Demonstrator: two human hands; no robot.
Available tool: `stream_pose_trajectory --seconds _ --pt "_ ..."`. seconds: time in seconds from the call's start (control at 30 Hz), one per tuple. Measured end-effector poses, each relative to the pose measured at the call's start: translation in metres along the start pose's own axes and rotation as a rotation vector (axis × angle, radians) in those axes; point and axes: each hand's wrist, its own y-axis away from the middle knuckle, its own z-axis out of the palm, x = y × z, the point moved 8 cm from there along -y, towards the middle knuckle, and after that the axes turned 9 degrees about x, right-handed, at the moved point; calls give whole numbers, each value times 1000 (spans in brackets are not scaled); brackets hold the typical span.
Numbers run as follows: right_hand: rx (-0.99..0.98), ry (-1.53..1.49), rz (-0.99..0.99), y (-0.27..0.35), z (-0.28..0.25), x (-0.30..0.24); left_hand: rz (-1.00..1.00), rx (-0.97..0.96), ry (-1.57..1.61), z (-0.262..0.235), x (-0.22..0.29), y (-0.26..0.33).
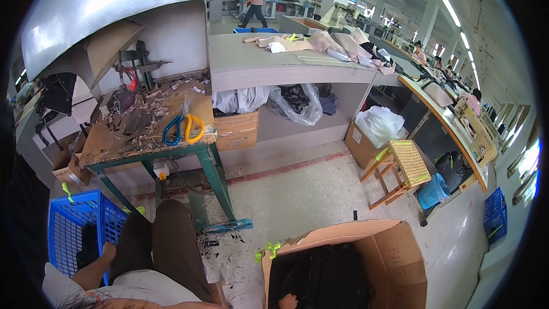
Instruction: Trimming excess threads and finishing backpack components using scissors in a manufacturing setting.
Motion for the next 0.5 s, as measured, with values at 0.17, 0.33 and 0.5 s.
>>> stream_pose_trajectory --seconds 0.17,0.33,0.5 --pt "24 134 -30 0 8 8 -71 -39 42 -2 -12 2" --pt "43 61 2 7 -39 23 -213 -128 70 -23 31 22" --pt "832 -512 54 40 -247 17 254 8 -40 -29 59 1"
